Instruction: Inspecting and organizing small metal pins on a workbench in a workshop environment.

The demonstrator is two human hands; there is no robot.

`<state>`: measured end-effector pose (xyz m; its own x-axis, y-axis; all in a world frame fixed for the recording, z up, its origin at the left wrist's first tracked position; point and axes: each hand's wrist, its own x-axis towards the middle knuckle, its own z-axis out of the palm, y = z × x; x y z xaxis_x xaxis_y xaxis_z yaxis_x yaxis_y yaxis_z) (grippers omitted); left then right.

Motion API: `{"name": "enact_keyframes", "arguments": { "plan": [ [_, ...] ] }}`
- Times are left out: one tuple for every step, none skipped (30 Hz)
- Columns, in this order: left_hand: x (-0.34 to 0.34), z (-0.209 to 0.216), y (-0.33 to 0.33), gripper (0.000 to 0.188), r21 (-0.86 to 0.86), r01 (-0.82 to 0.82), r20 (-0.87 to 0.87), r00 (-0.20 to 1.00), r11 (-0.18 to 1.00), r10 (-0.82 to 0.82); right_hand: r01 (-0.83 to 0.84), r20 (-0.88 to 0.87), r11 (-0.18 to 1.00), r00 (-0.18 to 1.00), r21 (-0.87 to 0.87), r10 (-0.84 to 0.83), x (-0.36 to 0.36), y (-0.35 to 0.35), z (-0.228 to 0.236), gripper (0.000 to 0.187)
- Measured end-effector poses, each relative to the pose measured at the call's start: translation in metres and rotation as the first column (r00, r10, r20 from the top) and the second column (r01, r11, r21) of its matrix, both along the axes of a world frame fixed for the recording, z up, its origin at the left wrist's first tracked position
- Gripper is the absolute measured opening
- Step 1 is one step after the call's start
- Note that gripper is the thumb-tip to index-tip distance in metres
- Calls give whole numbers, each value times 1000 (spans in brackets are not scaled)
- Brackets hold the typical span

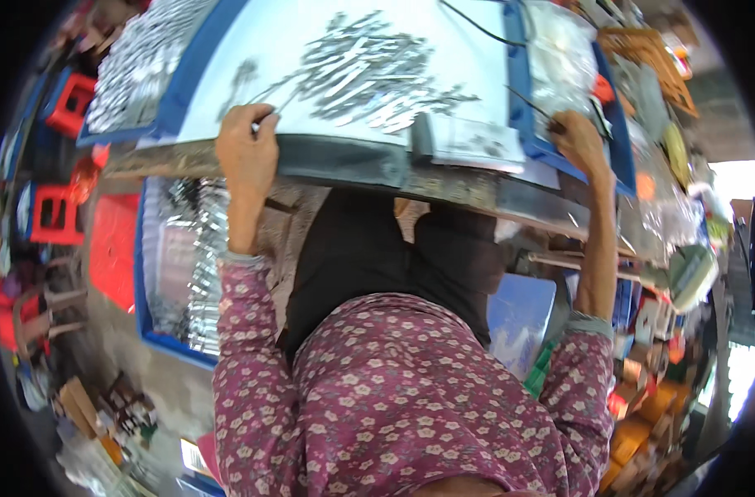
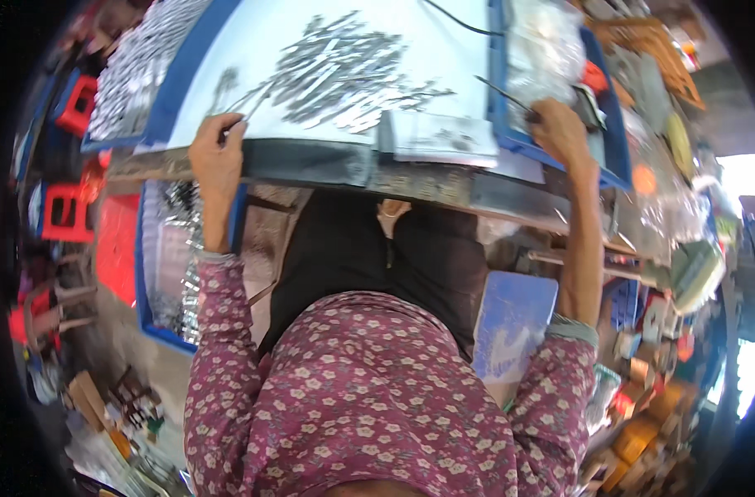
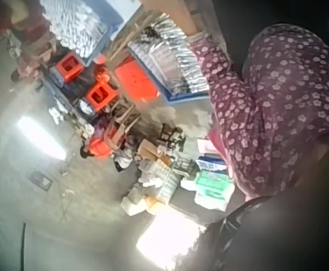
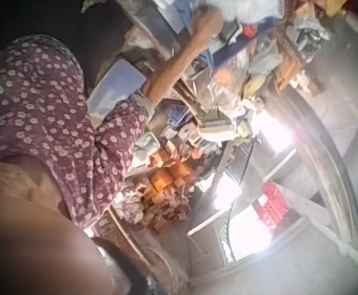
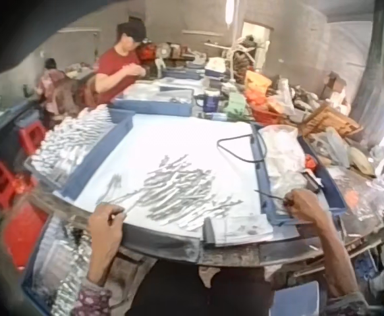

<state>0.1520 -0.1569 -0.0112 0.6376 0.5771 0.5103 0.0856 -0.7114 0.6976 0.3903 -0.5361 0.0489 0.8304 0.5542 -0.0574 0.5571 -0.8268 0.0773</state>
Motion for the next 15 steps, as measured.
{"name": "enact_keyframes", "arguments": {
  "plan": [
    [-4,3,2,9,5,-30,-18,999,1000,30,-38,20,997,999,73,36,2,-5,-4,20],
    [-8,4,5,9,9,-62,-37,997,998,62,-31,15,998,999,49,30,0,0,-4,19],
    [-10,3,9,9,32,-87,-18,996,996,88,-17,14,1000,1000,20,17,-3,4,1,18],
    [-13,0,13,9,54,-121,-15,992,991,122,-37,15,999,999,26,37,-5,7,2,17],
    [-14,-2,18,8,69,-148,-7,989,987,149,-50,21,998,999,26,50,-8,9,5,16],
    [-16,-4,23,9,73,-175,-39,983,982,178,-63,16,998,998,31,62,-11,12,8,15],
    [-17,-7,28,9,70,-189,-58,980,980,193,-76,18,997,997,32,76,-10,13,8,15],
    [-16,-10,32,9,70,-196,-78,976,978,202,-76,22,996,997,39,75,-9,10,7,15],
    [-15,-13,36,11,70,-204,-111,971,977,210,-74,26,996,997,45,73,-8,9,7,14],
    [-13,-15,40,11,71,-209,-110,970,975,216,-91,35,995,995,33,90,-7,8,6,14],
    [-11,-17,43,11,88,-226,-140,962,970,236,-93,36,995,995,33,91,-7,7,6,14],
    [-9,-18,45,12,104,-241,-170,952,965,256,-90,42,995,995,35,89,-7,7,6,13],
    [-7,-18,48,12,102,-241,-169,952,965,256,-87,49,996,995,37,85,-7,6,5,13],
    [-5,-17,49,13,109,-257,-184,944,960,273,-87,49,996,995,35,85,-6,7,5,13],
    [-3,-17,51,13,116,-272,-199,936,955,290,-98,30,994,995,46,97,-5,7,6,14]
  ]
}}
